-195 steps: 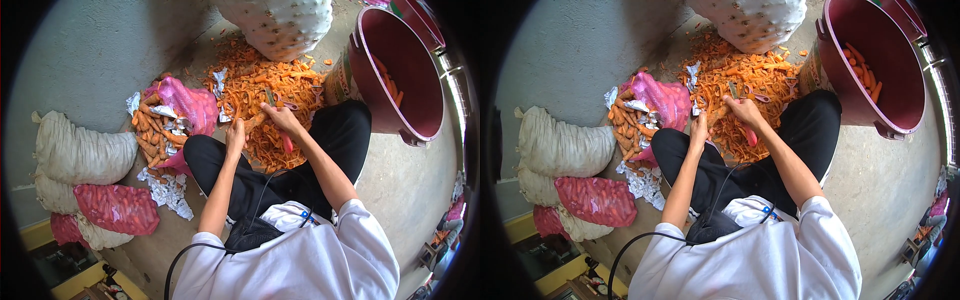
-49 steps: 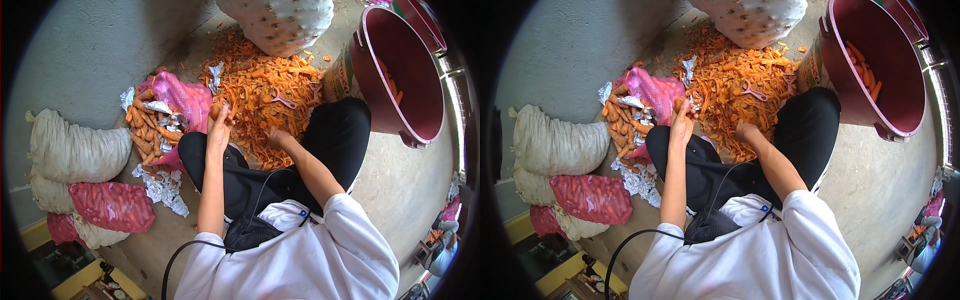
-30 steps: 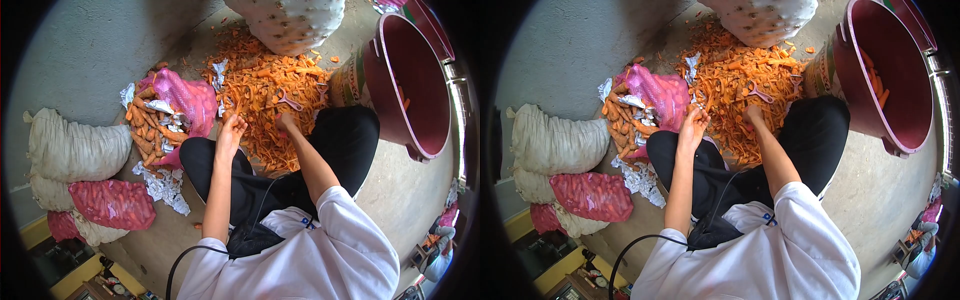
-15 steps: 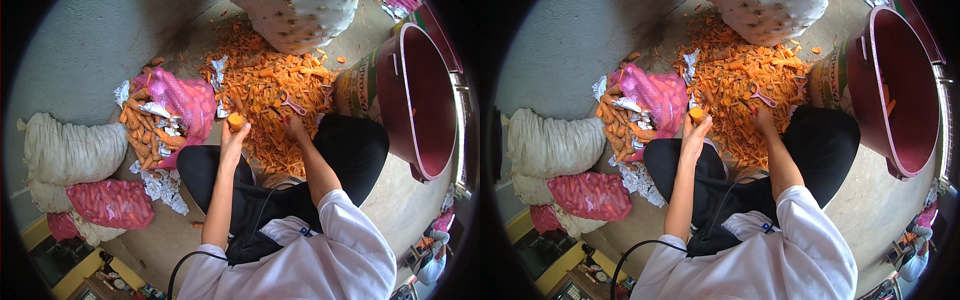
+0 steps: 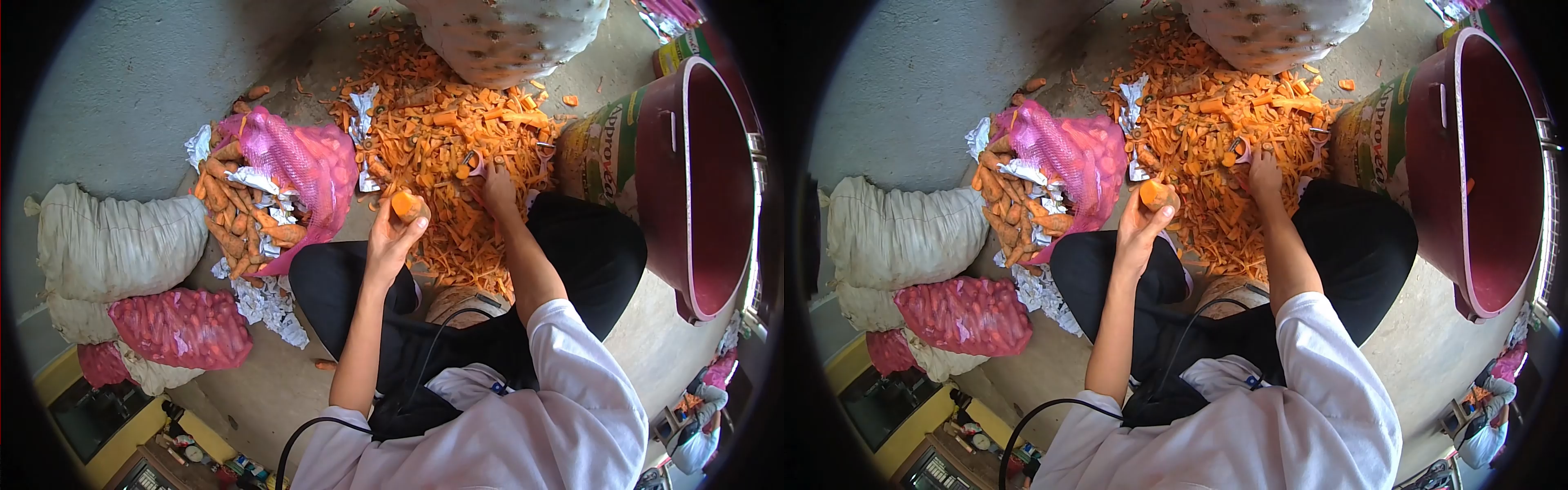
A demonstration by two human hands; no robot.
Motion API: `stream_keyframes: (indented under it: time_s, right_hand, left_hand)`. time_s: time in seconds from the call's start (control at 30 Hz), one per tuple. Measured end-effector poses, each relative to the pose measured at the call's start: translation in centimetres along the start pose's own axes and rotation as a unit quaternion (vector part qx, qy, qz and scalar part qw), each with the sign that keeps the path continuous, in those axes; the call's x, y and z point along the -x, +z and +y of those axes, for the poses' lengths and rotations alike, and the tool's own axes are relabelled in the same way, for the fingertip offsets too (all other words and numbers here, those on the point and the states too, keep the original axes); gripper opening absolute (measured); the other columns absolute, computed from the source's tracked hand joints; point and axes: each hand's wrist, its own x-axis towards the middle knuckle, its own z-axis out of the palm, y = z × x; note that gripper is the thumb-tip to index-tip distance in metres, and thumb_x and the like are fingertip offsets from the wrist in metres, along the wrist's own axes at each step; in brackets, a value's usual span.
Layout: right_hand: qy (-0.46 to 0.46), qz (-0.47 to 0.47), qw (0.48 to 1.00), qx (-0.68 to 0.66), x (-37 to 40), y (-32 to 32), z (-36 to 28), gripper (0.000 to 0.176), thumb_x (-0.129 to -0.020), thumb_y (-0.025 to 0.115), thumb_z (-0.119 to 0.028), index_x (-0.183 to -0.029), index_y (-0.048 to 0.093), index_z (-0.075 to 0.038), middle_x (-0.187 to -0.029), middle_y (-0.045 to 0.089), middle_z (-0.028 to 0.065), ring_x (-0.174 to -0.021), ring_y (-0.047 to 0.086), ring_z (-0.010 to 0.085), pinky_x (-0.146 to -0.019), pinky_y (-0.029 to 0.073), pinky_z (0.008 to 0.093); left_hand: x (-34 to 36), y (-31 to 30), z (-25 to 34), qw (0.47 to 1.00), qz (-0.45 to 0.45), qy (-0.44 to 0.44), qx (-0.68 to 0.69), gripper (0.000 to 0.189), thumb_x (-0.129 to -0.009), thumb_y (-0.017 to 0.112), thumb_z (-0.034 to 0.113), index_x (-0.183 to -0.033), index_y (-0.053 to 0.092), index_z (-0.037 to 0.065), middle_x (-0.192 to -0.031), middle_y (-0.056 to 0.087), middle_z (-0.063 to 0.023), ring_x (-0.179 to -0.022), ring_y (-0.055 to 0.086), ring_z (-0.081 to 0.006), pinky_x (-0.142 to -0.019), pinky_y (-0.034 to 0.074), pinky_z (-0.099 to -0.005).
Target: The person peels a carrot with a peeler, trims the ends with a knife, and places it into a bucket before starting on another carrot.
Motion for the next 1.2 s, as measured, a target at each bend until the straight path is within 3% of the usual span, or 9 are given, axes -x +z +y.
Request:
stream_keyframes:
  time_s: [0.2,0.3,0.43,0.57,0.63,0.83,0.97,1.13,1.2]
  right_hand:
    - [0.066,-0.041,0.996,-0.032,1.3,-1.9,-0.4,0.018,-0.088,0.050,-0.015,-0.101,0.054,-0.003,-0.102,0.052,0.0172,-0.091,0.057,0.0336,-0.074,0.047,0.0473]
    - [0.049,0.081,0.986,-0.137,0.9,-3.1,-0.6,0.026,-0.080,0.060,-0.016,-0.103,0.059,-0.004,-0.101,0.057,0.0200,-0.085,0.058,0.0393,-0.071,0.047,0.0443]
    - [0.024,0.146,0.934,-0.326,-0.8,-6.4,-1.7,0.024,-0.079,0.063,-0.016,-0.098,0.062,-0.002,-0.086,0.063,0.0162,-0.076,0.062,0.0258,-0.067,0.047,0.0332]
    - [0.019,0.094,0.814,-0.572,0.2,-14.9,-6.6,0.020,-0.081,0.061,-0.015,-0.092,0.060,0.002,-0.080,0.060,0.0029,-0.070,0.054,0.0085,-0.063,0.042,0.0213]
    - [0.041,0.089,0.810,-0.578,1.4,-18.1,-8.2,0.017,-0.085,0.056,-0.014,-0.092,0.057,0.001,-0.082,0.061,0.0061,-0.073,0.057,0.0108,-0.067,0.045,0.0224]
    - [-0.070,-0.044,0.580,-0.811,7.7,-24.2,-10.4,0.009,-0.090,0.045,-0.011,-0.092,0.048,-0.003,-0.093,0.064,0.0144,-0.085,0.064,0.0212,-0.081,0.052,0.0346]
    - [-0.050,-0.086,0.542,-0.834,11.9,-25.0,-10.5,0.010,-0.092,0.044,-0.011,-0.096,0.047,-0.002,-0.091,0.061,0.0117,-0.093,0.062,0.0242,-0.083,0.051,0.0371]
    - [0.060,-0.123,0.465,-0.875,13.1,-22.7,-9.7,0.022,-0.090,0.055,-0.022,-0.098,0.045,-0.004,-0.083,0.051,0.0068,-0.067,0.054,0.0176,-0.065,0.049,0.0317]
    - [0.094,-0.069,0.617,-0.778,13.5,-23.1,-10.7,0.027,-0.090,0.055,-0.028,-0.098,0.043,-0.005,-0.080,0.047,0.0048,-0.064,0.050,0.0158,-0.060,0.048,0.0306]
  left_hand:
    - [0.3,-1.4,-0.7,0.975,-0.064,-0.097,0.192,0.036,-0.093,0.052,0.030,-0.118,0.049,0.004,-0.106,0.056,-0.0066,-0.090,0.056,-0.0165,-0.077,0.045,-0.0306]
    - [0.4,-1.2,-0.8,0.948,-0.038,-0.103,0.299,0.037,-0.093,0.047,0.039,-0.111,0.053,0.007,-0.101,0.057,-0.0059,-0.085,0.055,-0.0171,-0.073,0.044,-0.0311]
    - [0.2,-2.0,-1.8,0.920,-0.034,-0.137,0.365,0.049,-0.091,0.047,0.052,-0.106,0.054,0.007,-0.097,0.056,-0.0056,-0.081,0.055,-0.0174,-0.072,0.044,-0.0323]
    - [1.5,-2.1,-2.3,0.919,-0.013,-0.183,0.350,0.049,-0.092,0.044,0.052,-0.106,0.054,0.005,-0.097,0.057,-0.0069,-0.084,0.055,-0.0190,-0.074,0.045,-0.0327]
    - [2.3,-1.4,-1.4,0.924,-0.019,-0.187,0.333,0.048,-0.093,0.044,0.050,-0.106,0.054,0.005,-0.097,0.057,-0.0075,-0.086,0.056,-0.0200,-0.075,0.045,-0.0333]
    - [4.5,-0.4,-2.5,0.958,-0.023,-0.148,0.246,0.046,-0.095,0.037,0.049,-0.109,0.053,0.009,-0.093,0.059,-0.0074,-0.081,0.058,-0.0212,-0.067,0.044,-0.0322]
    - [6.1,0.5,-4.8,0.970,0.027,-0.147,0.190,0.043,-0.095,0.037,0.050,-0.112,0.052,0.013,-0.096,0.059,-0.0048,-0.082,0.058,-0.0188,-0.068,0.041,-0.0329]
    - [6.6,1.9,-6.1,0.969,0.012,-0.159,0.187,0.048,-0.096,0.034,0.052,-0.110,0.052,0.010,-0.093,0.059,-0.0065,-0.080,0.058,-0.0203,-0.067,0.045,-0.0349]
    - [6.1,1.5,-7.0,0.969,-0.002,-0.170,0.180,0.054,-0.095,0.030,0.055,-0.106,0.054,0.008,-0.088,0.059,-0.0061,-0.079,0.058,-0.0206,-0.065,0.046,-0.0352]
